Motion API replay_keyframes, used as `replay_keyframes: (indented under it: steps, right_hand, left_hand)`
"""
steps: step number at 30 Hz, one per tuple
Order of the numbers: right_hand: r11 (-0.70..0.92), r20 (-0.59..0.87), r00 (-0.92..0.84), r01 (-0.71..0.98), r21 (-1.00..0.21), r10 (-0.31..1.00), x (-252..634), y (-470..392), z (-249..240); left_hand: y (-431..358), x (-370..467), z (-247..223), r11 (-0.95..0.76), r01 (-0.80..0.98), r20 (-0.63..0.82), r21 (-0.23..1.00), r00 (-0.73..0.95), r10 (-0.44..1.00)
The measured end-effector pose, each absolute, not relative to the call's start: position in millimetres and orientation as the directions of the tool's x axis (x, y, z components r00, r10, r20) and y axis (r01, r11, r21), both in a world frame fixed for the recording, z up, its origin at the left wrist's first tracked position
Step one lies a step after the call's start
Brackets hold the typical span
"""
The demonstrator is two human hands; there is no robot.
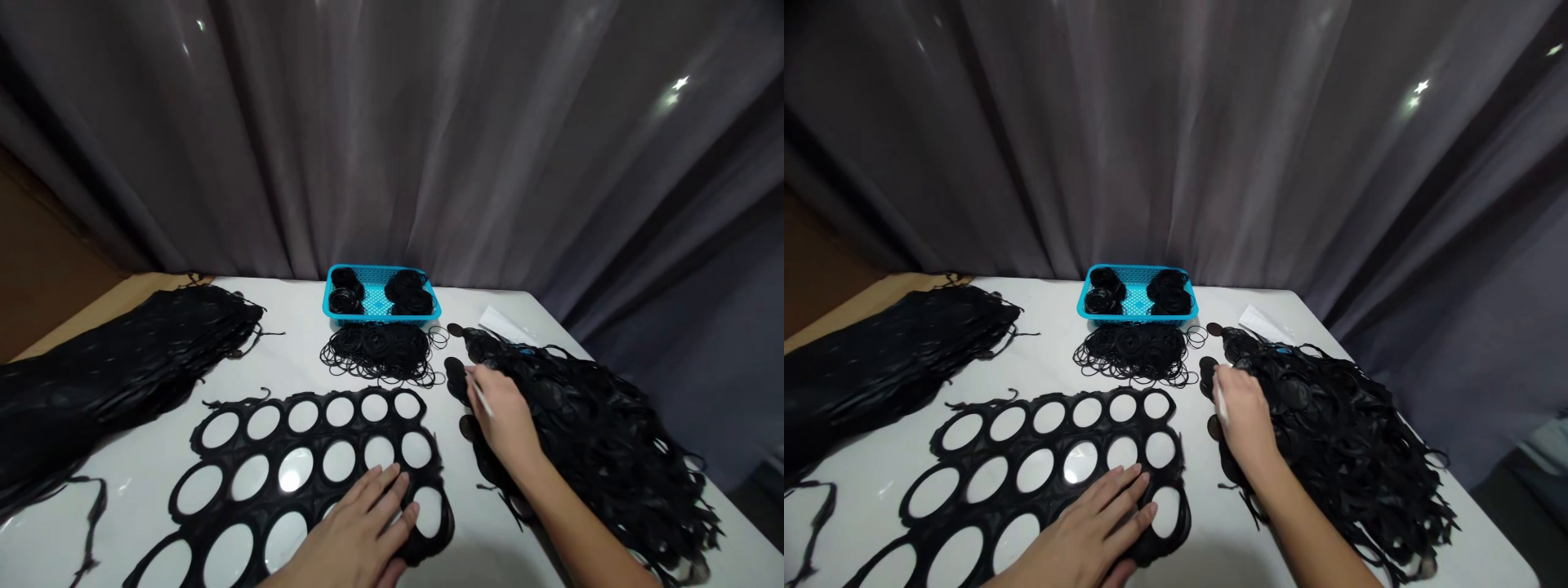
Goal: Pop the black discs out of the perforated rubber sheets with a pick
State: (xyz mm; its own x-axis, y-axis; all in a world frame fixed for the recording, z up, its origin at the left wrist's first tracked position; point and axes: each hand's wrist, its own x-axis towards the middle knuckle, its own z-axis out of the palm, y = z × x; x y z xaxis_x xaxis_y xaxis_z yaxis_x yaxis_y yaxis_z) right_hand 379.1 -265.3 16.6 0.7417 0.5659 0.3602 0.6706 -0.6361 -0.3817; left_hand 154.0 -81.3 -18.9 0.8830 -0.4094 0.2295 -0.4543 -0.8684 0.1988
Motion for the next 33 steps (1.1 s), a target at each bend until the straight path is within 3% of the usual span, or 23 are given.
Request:
replay_keyframes:
  steps: [2,6,10,15,26,33]
  right_hand:
    - [-0.632,0.309,0.807,0.588,-0.505,0.503,394,-261,27]
    - [-0.451,0.109,0.751,0.498,-0.741,0.651,381,-243,27]
    - [-0.357,0.041,0.643,0.476,-0.803,0.765,357,-228,16]
    - [-0.321,0.027,0.617,0.446,-0.835,0.786,352,-225,12]
    - [-0.311,0.102,0.532,0.629,-0.713,0.841,351,-226,10]
    - [-0.253,0.222,0.359,0.883,-0.395,0.907,341,-223,7]
  left_hand:
    - [-81,154,-15,-0.864,-0.455,0.235,0.217,0.883,-0.406]
    - [-75,160,-2,-0.834,-0.425,0.257,0.35,0.9,-0.351]
    - [-68,175,4,-0.883,-0.333,0.229,0.33,0.936,-0.267]
    - [-63,185,-9,-0.92,-0.305,0.185,0.246,0.947,-0.264]
    - [-65,182,-15,-0.932,-0.309,0.192,0.188,0.942,-0.273]
    - [-65,181,-12,-0.93,-0.307,0.183,0.203,0.945,-0.272]
